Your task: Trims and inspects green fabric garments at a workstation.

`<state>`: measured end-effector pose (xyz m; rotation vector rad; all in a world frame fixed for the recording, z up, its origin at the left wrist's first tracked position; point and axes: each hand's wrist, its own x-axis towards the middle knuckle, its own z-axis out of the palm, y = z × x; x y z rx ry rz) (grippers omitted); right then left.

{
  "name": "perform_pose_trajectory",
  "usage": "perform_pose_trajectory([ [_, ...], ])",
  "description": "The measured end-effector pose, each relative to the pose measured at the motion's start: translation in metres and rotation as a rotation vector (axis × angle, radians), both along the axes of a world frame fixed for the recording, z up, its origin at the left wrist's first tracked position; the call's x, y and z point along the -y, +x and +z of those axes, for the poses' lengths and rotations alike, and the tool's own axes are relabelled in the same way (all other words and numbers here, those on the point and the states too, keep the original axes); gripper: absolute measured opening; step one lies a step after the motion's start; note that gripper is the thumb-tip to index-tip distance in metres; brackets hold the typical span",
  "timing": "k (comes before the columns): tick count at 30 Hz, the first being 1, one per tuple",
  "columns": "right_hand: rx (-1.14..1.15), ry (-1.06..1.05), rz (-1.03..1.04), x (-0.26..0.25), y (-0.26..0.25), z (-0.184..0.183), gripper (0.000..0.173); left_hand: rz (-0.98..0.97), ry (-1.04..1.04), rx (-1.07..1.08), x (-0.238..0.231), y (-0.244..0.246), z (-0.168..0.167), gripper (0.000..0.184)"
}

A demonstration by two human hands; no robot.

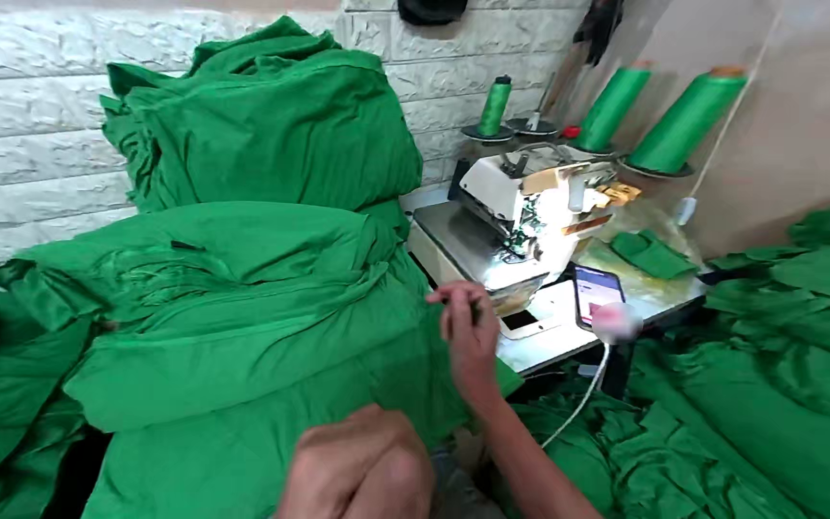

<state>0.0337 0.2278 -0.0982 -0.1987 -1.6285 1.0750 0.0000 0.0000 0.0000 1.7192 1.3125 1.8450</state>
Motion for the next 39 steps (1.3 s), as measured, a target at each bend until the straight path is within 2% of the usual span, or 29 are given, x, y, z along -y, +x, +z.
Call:
perform_pose_trajectory([
  [3,0.219,0.163,-0.154,0.003,0.056,-0.015,0.027,0.29,-0.257,-0.167,-0.02,0.003,-0.077,0.033],
  [4,0.309,0.236,-0.236,0.003,0.072,-0.022,0.026,0.372,-0.325,-0.299,-0.028,0.007,-0.1,0.038],
  [5,0.388,0.29,-0.316,0.003,0.086,-0.031,0.024,0.467,-0.355,-0.475,-0.036,0.011,-0.123,0.048],
  [6,0.442,0.305,-0.374,0.004,0.099,-0.04,0.023,0.593,-0.344,-0.664,-0.044,0.015,-0.141,0.049],
  [7,0.469,0.285,-0.41,0.005,0.111,-0.048,0.024,0.726,-0.301,-0.803,-0.051,0.018,-0.155,0.039],
  [8,0.476,0.244,-0.428,0.006,0.122,-0.057,0.025,0.818,-0.25,-0.85,-0.057,0.02,-0.162,0.025],
  [10,0.473,0.127,-0.417,0.013,0.141,-0.067,0.025,0.835,-0.194,-0.767,-0.061,0.022,-0.162,0.006],
  [12,0.529,-0.034,-0.355,0.024,0.152,-0.069,0.023,0.782,-0.204,-0.649,-0.06,0.021,-0.156,0.016],
  [15,0.562,-0.276,-0.214,0.034,0.149,-0.07,0.024,0.733,-0.255,-0.603,-0.059,0.023,-0.141,0.017],
  [18,0.439,-0.457,-0.1,0.04,0.133,-0.069,0.019,0.703,-0.272,-0.597,-0.055,0.027,-0.121,0.014],
  [20,0.371,-0.47,-0.102,0.04,0.123,-0.068,0.012,0.63,-0.303,-0.484,-0.05,0.03,-0.106,0.013],
  [22,0.332,-0.421,-0.135,0.038,0.118,-0.067,0.009,0.627,-0.344,-0.418,-0.046,0.028,-0.096,0.014],
  [24,0.34,-0.32,-0.2,0.035,0.117,-0.067,0.011,0.65,-0.373,-0.469,-0.041,0.021,-0.089,0.015],
  [26,0.362,-0.152,-0.307,0.032,0.118,-0.068,0.014,0.751,-0.352,-0.539,-0.033,0.011,-0.083,0.013],
  [29,0.32,0.136,-0.49,0.028,0.114,-0.072,0.016,0.844,-0.273,-0.532,-0.018,-0.015,-0.075,0.012],
  [30,0.318,0.192,-0.497,0.029,0.111,-0.072,0.024,0.831,-0.257,-0.509,-0.015,-0.024,-0.074,0.012],
  [32,0.337,0.276,-0.495,0.037,0.101,-0.068,0.049,0.774,-0.254,-0.469,-0.012,-0.035,-0.075,0.012],
  [33,0.373,0.327,-0.503,0.039,0.095,-0.066,0.051,0.756,-0.261,-0.47,-0.013,-0.037,-0.077,0.013],
  [34,0.406,0.376,-0.511,0.038,0.09,-0.063,0.044,0.766,-0.267,-0.488,-0.013,-0.037,-0.079,0.012],
  [36,0.435,0.409,-0.518,0.029,0.088,-0.059,0.019,0.855,-0.281,-0.548,-0.01,-0.038,-0.08,0.011],
  [39,0.383,0.439,-0.534,0.012,0.104,-0.054,0.012,0.982,-0.307,-0.603,0.001,-0.054,-0.088,0.012],
])
